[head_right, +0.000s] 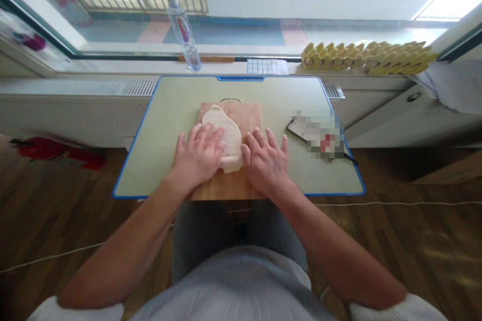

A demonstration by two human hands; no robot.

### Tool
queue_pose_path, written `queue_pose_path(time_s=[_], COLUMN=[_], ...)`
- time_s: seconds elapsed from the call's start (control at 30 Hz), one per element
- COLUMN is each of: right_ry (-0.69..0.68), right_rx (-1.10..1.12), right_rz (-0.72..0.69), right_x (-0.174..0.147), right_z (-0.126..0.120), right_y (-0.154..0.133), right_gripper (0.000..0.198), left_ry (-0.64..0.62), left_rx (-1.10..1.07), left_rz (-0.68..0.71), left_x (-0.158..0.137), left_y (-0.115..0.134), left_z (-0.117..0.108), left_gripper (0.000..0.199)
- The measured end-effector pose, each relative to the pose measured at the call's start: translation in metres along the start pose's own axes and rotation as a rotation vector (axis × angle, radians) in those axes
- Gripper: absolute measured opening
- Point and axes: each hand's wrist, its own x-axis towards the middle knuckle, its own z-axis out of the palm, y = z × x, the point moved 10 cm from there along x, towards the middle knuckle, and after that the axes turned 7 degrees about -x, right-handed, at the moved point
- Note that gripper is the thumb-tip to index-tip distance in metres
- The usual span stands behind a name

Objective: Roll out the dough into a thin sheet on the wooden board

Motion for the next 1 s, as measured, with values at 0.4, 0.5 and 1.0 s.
queue_pose_path(time_s=[0.4, 0.5, 1.0], right_ry=[-0.066, -0.127, -0.118], right_rx=[-0.081, -0.154, -0.236], right_rz=[0.046, 0.095, 0.114], right_x=[-0.031, -0.002, 0.002], right_z=[-0.006, 0.003, 0.003], right_y=[-0.005, -0.001, -0.004], right_gripper=[0.052, 0.053, 0.056], left_ry=[0.034, 0.069, 0.099], left_rx=[0.047, 0.092, 0.13], left_rz=[0.012, -0.005, -0.078], left_x=[-0.046, -0.014, -0.03], left_y=[0.016, 0.012, -0.003], left_z=[-0.003, -0.012, -0.013], left_gripper=[0.051, 0.051, 0.053])
